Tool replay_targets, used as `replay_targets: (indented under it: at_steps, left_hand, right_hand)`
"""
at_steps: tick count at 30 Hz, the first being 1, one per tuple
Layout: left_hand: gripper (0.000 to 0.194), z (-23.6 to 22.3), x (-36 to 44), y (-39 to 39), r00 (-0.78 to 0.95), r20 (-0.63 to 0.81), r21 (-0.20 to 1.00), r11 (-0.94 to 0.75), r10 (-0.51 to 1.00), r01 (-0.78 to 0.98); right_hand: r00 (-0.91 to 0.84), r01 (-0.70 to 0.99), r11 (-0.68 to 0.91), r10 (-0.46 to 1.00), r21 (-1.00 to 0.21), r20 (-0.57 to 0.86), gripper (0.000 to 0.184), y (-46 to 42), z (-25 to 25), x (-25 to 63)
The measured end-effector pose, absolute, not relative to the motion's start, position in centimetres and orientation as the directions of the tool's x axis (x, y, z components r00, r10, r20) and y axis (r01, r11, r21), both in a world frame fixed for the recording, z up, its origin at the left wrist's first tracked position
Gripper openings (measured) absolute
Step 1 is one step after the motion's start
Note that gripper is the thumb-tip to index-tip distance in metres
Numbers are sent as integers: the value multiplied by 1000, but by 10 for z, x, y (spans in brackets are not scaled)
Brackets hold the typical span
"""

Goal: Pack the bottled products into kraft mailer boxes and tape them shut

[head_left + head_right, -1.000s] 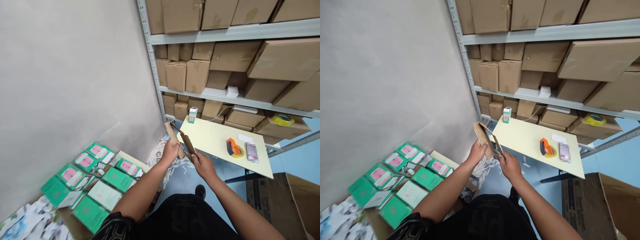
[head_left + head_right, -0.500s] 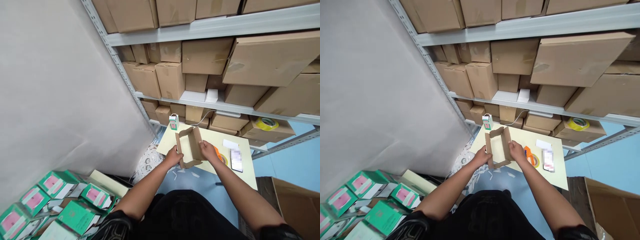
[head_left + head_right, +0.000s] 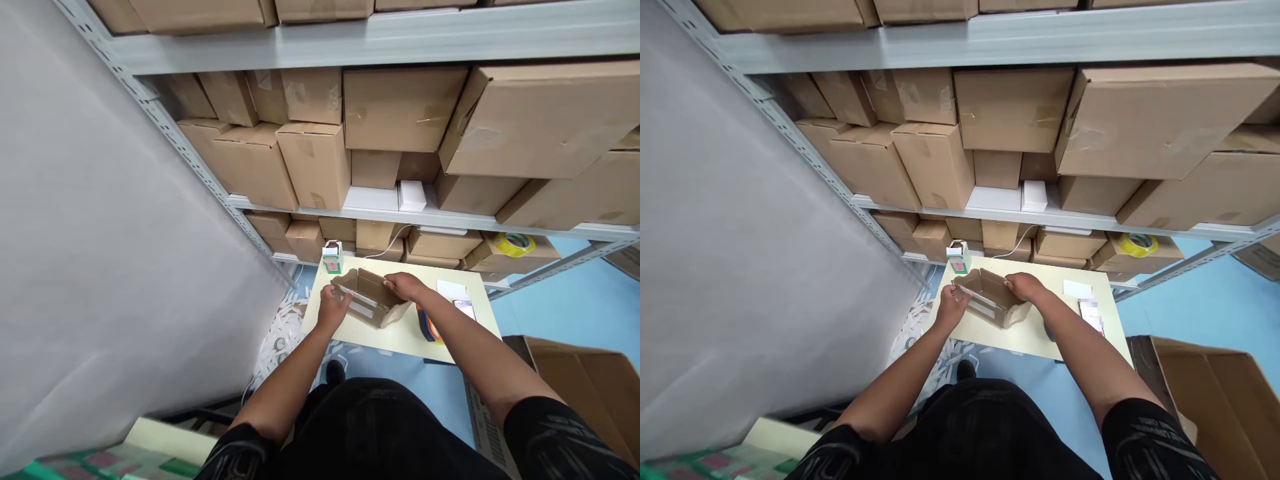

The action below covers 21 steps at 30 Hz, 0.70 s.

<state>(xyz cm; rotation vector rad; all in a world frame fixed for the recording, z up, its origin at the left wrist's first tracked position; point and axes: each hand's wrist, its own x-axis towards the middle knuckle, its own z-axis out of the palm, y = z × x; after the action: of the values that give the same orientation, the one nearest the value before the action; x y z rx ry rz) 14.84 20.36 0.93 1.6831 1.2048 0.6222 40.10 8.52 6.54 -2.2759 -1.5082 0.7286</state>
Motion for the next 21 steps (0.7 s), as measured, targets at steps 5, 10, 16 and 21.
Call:
replay_targets:
  at_steps: [5,10,16,21]
  left_hand:
    - [56,2,155,250,435,15,925,-178,900,336]
    - [50,2,150,282,455,99,923,-253,885,290]
    - [24,12,147,284,645,39,904,-303,763,303]
    - [26,12,148,267,609,55,849,-358,791,388]
  right_hand:
    - [338,742,-431,902,-513,-269,24,97,70,403]
    - [369,703,-461,887,-541,-277,25,101,68,397]
    - [582,617,-432,813,-657,12,28,83,59,398]
    - [960,275,-500,194,-821,203,54,27,24,362]
